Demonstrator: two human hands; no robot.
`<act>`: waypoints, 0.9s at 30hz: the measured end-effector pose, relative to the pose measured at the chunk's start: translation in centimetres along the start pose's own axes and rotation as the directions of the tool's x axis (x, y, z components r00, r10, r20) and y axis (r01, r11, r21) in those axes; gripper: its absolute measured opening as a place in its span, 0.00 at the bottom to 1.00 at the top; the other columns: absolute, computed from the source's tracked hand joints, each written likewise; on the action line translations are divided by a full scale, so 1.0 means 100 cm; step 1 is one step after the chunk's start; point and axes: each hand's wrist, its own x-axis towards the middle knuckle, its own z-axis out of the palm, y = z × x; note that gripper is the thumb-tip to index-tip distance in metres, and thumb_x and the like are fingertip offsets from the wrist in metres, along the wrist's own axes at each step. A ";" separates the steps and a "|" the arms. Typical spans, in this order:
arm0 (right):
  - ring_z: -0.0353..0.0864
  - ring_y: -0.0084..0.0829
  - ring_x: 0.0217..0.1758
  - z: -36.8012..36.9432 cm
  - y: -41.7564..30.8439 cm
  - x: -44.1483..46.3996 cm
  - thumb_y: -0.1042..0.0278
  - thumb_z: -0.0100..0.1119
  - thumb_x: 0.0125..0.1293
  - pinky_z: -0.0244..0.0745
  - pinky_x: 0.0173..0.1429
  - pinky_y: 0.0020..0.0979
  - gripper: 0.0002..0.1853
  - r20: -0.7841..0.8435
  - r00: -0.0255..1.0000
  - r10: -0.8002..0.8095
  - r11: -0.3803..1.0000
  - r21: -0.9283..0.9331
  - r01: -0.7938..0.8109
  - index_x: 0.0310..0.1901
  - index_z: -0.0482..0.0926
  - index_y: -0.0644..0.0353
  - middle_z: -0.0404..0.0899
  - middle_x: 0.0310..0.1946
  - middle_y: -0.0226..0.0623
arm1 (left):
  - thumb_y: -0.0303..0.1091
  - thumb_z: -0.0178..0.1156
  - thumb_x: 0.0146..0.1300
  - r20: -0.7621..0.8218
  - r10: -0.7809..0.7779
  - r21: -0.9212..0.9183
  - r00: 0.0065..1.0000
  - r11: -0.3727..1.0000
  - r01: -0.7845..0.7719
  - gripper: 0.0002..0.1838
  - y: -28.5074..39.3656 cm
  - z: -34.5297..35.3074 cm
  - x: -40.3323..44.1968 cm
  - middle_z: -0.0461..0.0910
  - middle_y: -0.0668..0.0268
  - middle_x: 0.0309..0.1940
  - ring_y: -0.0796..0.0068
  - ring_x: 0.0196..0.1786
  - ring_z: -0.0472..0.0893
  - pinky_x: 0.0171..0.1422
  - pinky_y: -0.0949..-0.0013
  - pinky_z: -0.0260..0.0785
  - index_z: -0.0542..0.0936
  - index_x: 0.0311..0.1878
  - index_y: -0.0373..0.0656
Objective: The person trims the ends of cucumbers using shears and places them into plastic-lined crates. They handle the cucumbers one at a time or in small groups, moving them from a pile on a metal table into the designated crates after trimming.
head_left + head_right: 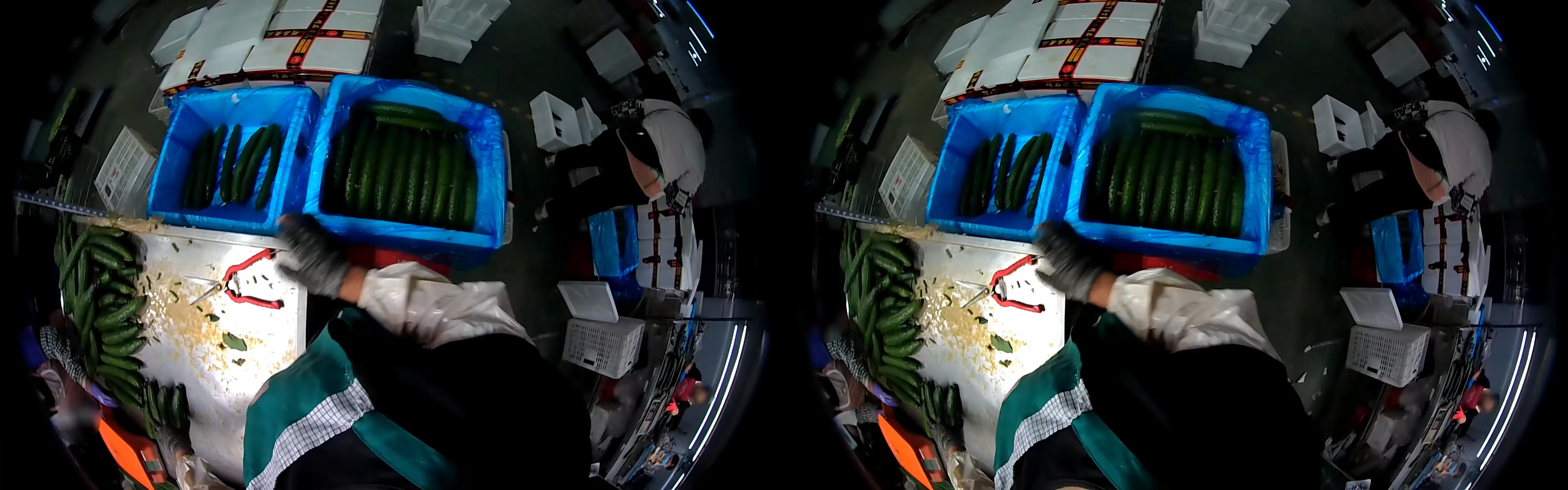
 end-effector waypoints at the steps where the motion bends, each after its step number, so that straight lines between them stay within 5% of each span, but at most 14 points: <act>1: 0.58 0.48 0.62 -0.024 0.021 0.002 0.59 0.60 0.50 0.54 0.65 0.39 0.30 -0.064 0.996 0.065 0.996 -0.057 -0.068 0.54 0.66 0.64 0.63 0.56 0.50 | 0.18 0.46 0.58 -0.125 -0.005 0.060 0.992 0.998 0.013 0.27 0.001 0.010 0.001 0.60 0.62 0.62 0.67 0.59 0.66 0.61 0.62 0.67 0.62 0.62 0.43; 3: 0.64 0.51 0.57 -0.044 0.091 -0.016 0.56 0.58 0.51 0.60 0.61 0.43 0.30 -0.361 0.893 0.268 0.928 -0.152 -0.340 0.53 0.66 0.64 0.66 0.53 0.54 | 0.17 0.43 0.59 -0.372 0.010 0.177 0.928 0.982 0.060 0.27 0.007 0.034 -0.003 0.57 0.61 0.63 0.66 0.55 0.68 0.57 0.60 0.71 0.57 0.64 0.38; 5: 0.71 0.48 0.50 -0.102 0.134 -0.031 0.55 0.61 0.52 0.67 0.54 0.40 0.25 -0.402 0.704 0.586 0.756 -0.042 -0.653 0.50 0.69 0.57 0.71 0.48 0.48 | 0.16 0.43 0.58 -0.412 -0.057 -0.020 0.909 0.998 0.053 0.28 0.013 0.053 -0.003 0.58 0.60 0.63 0.65 0.52 0.68 0.57 0.58 0.71 0.58 0.64 0.38; 7: 0.74 0.44 0.45 -0.131 0.191 -0.058 0.57 0.62 0.52 0.68 0.52 0.37 0.23 -0.611 0.577 0.542 0.609 -0.188 -0.771 0.49 0.71 0.58 0.74 0.41 0.46 | 0.19 0.46 0.59 -0.239 -0.023 -0.018 0.971 1.000 0.019 0.27 -0.004 0.014 0.005 0.58 0.61 0.63 0.63 0.53 0.68 0.57 0.59 0.71 0.57 0.64 0.37; 10: 0.74 0.39 0.43 -0.153 0.292 -0.109 0.58 0.63 0.52 0.67 0.48 0.36 0.23 -0.673 0.433 0.600 0.621 0.050 -0.782 0.46 0.71 0.61 0.75 0.41 0.45 | 0.28 0.48 0.59 -0.260 -0.102 0.253 0.960 0.952 0.169 0.26 -0.003 -0.006 0.018 0.61 0.57 0.61 0.61 0.55 0.68 0.57 0.60 0.68 0.60 0.62 0.35; 11: 0.73 0.39 0.43 -0.164 0.296 -0.107 0.58 0.63 0.52 0.67 0.47 0.37 0.22 -0.669 0.384 0.637 0.564 0.065 -0.823 0.45 0.72 0.61 0.75 0.41 0.45 | 0.30 0.49 0.59 -0.293 -0.135 0.505 0.947 0.819 0.273 0.26 0.001 -0.014 0.026 0.62 0.56 0.61 0.60 0.56 0.68 0.57 0.60 0.68 0.61 0.61 0.35; 13: 0.73 0.42 0.42 -0.184 0.294 -0.091 0.59 0.63 0.52 0.67 0.47 0.37 0.22 -0.609 0.284 0.741 0.465 0.159 -0.871 0.45 0.71 0.63 0.75 0.40 0.46 | 0.36 0.51 0.59 -0.341 -0.150 0.924 0.928 0.128 0.360 0.27 0.007 -0.024 0.039 0.64 0.54 0.60 0.59 0.57 0.67 0.58 0.61 0.66 0.63 0.60 0.34; 14: 0.73 0.45 0.44 -0.192 0.289 -0.078 0.58 0.62 0.53 0.67 0.48 0.38 0.23 -0.564 0.226 0.794 0.359 0.136 -0.923 0.45 0.71 0.64 0.76 0.39 0.48 | 0.39 0.52 0.59 -0.338 -0.119 0.923 0.934 -0.237 0.304 0.27 0.005 -0.020 0.046 0.64 0.53 0.59 0.59 0.58 0.67 0.58 0.61 0.65 0.64 0.59 0.33; 16: 0.75 0.45 0.46 -0.196 0.282 -0.058 0.60 0.59 0.54 0.68 0.49 0.40 0.20 -0.588 0.359 0.725 0.498 0.088 -0.862 0.45 0.73 0.63 0.76 0.42 0.47 | 0.44 0.53 0.59 -0.202 0.021 0.821 0.979 -0.542 0.181 0.29 -0.005 0.018 0.061 0.66 0.51 0.58 0.58 0.59 0.67 0.59 0.61 0.64 0.66 0.58 0.32; 19: 0.77 0.43 0.42 -0.185 0.282 -0.024 0.60 0.57 0.56 0.70 0.46 0.38 0.14 -0.564 0.520 0.641 0.662 0.062 -0.747 0.40 0.76 0.61 0.78 0.37 0.45 | 0.43 0.59 0.53 0.306 0.322 0.881 0.896 -0.453 -0.138 0.15 0.003 0.159 0.076 0.73 0.55 0.25 0.53 0.33 0.73 0.36 0.57 0.64 0.71 0.23 0.40; 21: 0.80 0.36 0.37 -0.171 0.260 0.005 0.62 0.56 0.59 0.73 0.40 0.31 0.11 -0.489 0.650 0.582 0.674 -0.157 -0.722 0.38 0.77 0.60 0.79 0.33 0.42 | 0.36 0.62 0.51 0.448 0.276 0.884 0.851 -0.279 -0.375 0.12 0.008 0.250 0.080 0.73 0.57 0.24 0.57 0.29 0.74 0.32 0.63 0.65 0.71 0.24 0.40; 22: 0.81 0.29 0.33 -0.147 0.276 0.013 0.63 0.56 0.59 0.73 0.36 0.28 0.11 -0.337 0.624 0.705 0.698 0.171 -0.696 0.39 0.77 0.60 0.80 0.32 0.39 | 0.34 0.62 0.50 0.490 0.237 0.872 0.839 -0.129 -0.473 0.11 0.004 0.284 0.083 0.73 0.58 0.24 0.57 0.29 0.74 0.32 0.62 0.65 0.71 0.24 0.40; 24: 0.80 0.27 0.30 -0.107 0.278 0.037 0.66 0.56 0.59 0.73 0.31 0.26 0.11 -0.292 0.692 0.661 0.745 0.372 -0.554 0.40 0.77 0.62 0.79 0.33 0.35 | 0.32 0.63 0.48 0.667 0.195 0.736 0.719 -0.025 -0.676 0.09 -0.014 0.337 0.095 0.74 0.58 0.25 0.57 0.29 0.74 0.34 0.62 0.66 0.72 0.26 0.40; 27: 0.79 0.26 0.27 -0.108 0.219 0.095 0.66 0.55 0.53 0.72 0.31 0.26 0.22 0.058 0.498 0.865 0.306 0.725 -0.617 0.50 0.72 0.63 0.77 0.39 0.37 | 0.38 0.62 0.49 0.820 0.068 0.561 0.569 0.109 -0.821 0.10 -0.043 0.397 0.105 0.76 0.59 0.33 0.57 0.37 0.75 0.39 0.59 0.68 0.76 0.31 0.42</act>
